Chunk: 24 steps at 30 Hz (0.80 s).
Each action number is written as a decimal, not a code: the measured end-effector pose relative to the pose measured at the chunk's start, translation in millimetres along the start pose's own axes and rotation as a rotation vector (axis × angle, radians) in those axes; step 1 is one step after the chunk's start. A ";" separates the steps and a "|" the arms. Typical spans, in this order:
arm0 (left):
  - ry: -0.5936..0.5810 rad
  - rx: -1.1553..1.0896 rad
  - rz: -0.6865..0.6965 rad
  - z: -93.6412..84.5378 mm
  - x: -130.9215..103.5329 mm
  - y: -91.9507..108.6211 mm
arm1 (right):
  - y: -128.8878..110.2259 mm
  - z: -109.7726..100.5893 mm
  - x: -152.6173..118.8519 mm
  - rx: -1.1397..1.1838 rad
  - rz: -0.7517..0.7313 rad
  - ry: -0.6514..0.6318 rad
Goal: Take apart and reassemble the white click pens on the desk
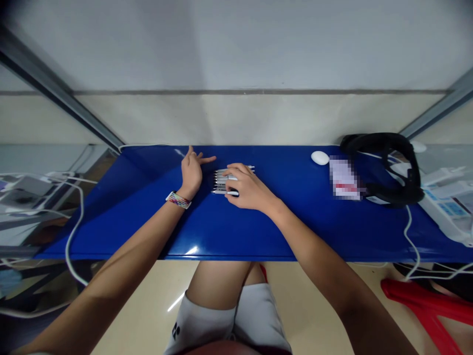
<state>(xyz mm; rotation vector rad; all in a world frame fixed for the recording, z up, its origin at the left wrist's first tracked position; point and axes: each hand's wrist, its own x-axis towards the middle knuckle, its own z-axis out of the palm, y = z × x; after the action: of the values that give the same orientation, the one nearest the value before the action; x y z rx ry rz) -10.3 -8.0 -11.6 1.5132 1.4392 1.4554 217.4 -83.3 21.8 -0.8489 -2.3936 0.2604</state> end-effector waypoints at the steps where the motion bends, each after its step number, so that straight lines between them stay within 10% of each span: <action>1: 0.029 -0.036 -0.036 0.4 0.4 0.8 | 1.1 0.0 -0.4 -0.005 -0.004 -0.002; 24: 0.004 -0.275 -0.124 -4.2 6.3 7.1 | 4.3 1.9 -2.6 0.101 0.023 -0.066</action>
<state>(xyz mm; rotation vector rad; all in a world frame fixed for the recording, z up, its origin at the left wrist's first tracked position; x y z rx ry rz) -13.3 -5.0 -2.2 1.2317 1.2520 1.5106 220.1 -81.5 17.5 -0.8342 -2.4103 0.4204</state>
